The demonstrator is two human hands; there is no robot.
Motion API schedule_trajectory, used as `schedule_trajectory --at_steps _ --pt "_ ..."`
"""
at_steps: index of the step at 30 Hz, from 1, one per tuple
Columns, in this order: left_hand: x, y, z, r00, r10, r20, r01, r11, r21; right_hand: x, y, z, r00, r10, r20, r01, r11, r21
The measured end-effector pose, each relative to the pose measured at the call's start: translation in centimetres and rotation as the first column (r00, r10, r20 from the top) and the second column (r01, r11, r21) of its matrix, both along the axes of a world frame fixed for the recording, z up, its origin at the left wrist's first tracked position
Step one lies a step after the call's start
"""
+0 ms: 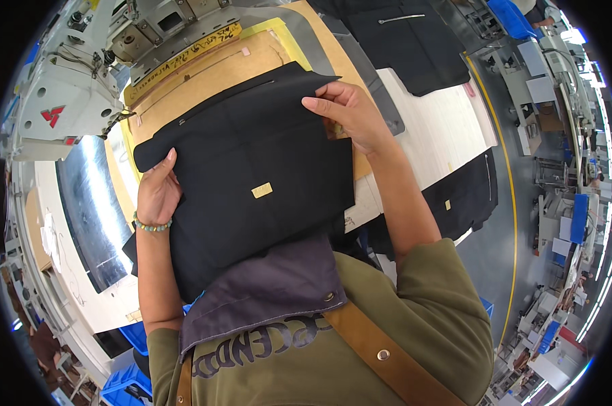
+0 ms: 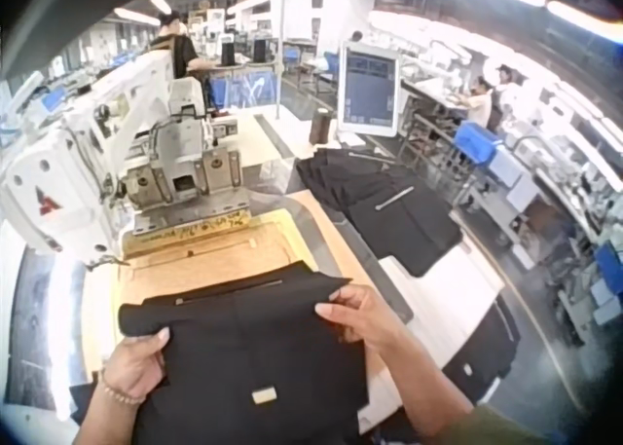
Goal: The person assembles black fabric panels using an industrial sewing machine.
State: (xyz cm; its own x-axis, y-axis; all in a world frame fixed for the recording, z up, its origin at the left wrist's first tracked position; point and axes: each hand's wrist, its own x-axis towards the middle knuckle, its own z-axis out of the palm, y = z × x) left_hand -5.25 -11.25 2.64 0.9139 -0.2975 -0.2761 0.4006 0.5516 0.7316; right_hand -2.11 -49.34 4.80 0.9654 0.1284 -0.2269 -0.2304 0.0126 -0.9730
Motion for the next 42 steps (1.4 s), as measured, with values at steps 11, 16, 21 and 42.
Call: schedule_trajectory --at_steps 11,16,21,42 --pt "0.2 0.3 1.4 0.943 -0.241 0.228 0.128 0.899 0.418 -7.0 -16.3 11.0 0.398 -0.707 0.584 0.771 0.603 0.205" --pt "-0.5 4.4 3.6 0.947 -0.237 0.215 0.046 0.766 0.641 -18.1 -31.1 11.7 0.206 -0.831 0.517 0.815 0.438 0.380" --pt "0.7 6.8 3.8 0.934 -0.262 0.242 0.054 0.774 0.631 -31.4 -40.6 -2.3 0.098 -0.927 0.362 0.991 0.125 0.052" --pt "0.6 6.4 0.4 0.974 -0.169 0.153 0.059 0.836 0.546 -28.8 -40.0 -18.1 -0.266 -0.854 0.447 0.774 -0.466 -0.428"
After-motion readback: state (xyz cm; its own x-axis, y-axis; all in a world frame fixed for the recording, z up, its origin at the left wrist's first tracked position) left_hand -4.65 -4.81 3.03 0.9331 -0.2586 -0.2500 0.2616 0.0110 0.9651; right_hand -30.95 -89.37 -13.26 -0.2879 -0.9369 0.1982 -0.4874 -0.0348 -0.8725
